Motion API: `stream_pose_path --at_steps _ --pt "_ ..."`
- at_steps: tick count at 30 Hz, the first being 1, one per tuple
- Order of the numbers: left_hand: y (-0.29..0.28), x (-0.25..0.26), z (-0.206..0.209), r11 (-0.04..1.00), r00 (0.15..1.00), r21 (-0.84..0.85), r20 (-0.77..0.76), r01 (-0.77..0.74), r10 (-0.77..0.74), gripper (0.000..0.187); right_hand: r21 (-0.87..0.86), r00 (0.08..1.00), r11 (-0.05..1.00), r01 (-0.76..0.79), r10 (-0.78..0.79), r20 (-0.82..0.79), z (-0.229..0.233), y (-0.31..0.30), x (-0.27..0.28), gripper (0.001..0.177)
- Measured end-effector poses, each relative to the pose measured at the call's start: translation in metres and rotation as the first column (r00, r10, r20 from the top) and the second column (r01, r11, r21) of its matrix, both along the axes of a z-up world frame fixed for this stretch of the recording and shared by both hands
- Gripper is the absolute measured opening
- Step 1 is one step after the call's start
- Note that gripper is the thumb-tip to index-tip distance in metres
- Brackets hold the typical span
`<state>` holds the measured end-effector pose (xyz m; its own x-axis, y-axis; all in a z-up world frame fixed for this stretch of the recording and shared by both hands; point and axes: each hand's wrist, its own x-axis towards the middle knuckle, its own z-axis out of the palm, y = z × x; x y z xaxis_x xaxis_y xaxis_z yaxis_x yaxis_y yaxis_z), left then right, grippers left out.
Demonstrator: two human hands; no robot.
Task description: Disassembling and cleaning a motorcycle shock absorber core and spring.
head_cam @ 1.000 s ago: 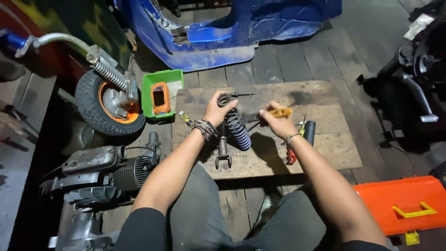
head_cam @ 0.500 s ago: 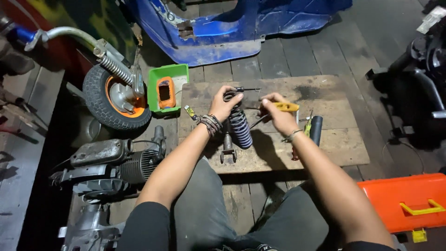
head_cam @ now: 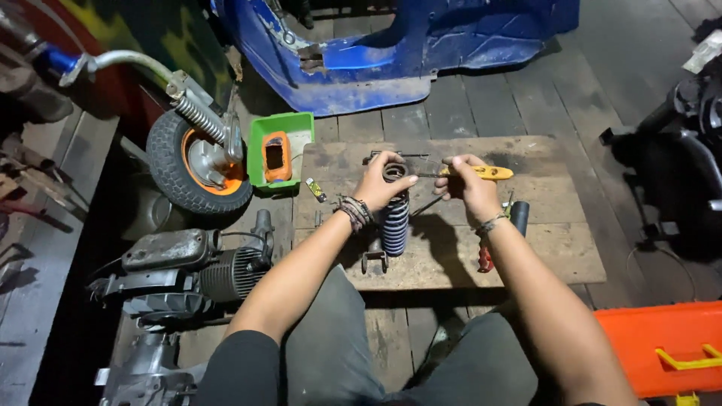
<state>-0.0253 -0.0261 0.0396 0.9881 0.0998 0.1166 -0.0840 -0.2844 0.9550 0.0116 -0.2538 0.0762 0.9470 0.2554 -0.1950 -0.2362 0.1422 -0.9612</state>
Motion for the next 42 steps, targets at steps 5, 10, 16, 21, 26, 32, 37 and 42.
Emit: stream_pose_path --at_steps 5,10,16,21,26,32,37,42 --pt "0.004 -0.001 0.001 0.995 1.0 0.103 -0.018 -0.004 0.006 0.051 -0.016 0.997 0.999 -0.043 0.042 -0.059 -0.074 -0.003 0.009 0.018" --pt "0.015 0.004 -0.005 0.994 0.998 0.105 0.051 0.042 -0.047 0.041 -0.185 0.894 0.918 -0.35 0.269 -0.359 -0.118 -0.012 -0.004 0.012" --pt "0.008 0.004 -0.004 1.0 1.0 -0.011 -0.031 0.004 -0.004 0.052 -0.148 0.993 0.982 -0.114 0.119 0.023 -0.033 -0.001 0.011 0.027" --pt "-0.013 -0.006 0.018 0.988 0.989 -0.018 -0.005 -0.15 0.15 0.053 -0.041 0.992 0.997 -0.063 0.067 0.111 -0.008 0.01 -0.01 0.024" --pt "-0.015 0.0 0.019 0.988 0.975 -0.093 0.172 -0.127 0.141 0.051 0.007 0.994 0.998 -0.065 0.064 0.09 -0.012 -0.005 -0.006 0.03" --pt "-0.017 0.006 0.007 0.999 0.96 -0.026 0.276 -0.042 0.047 0.05 -0.141 0.996 0.987 -0.082 0.086 0.024 -0.031 -0.022 0.004 0.025" --pt "-0.005 0.0 0.012 1.0 0.973 0.017 0.231 -0.02 0.015 0.05 -0.478 0.972 0.869 -0.132 0.209 0.11 -0.063 -0.026 0.022 0.016" --pt "-0.01 -0.009 0.023 0.991 0.998 0.121 0.048 -0.049 0.044 0.053 0.185 1.0 0.983 -0.004 0.008 -0.021 -0.012 -0.008 0.013 0.035"
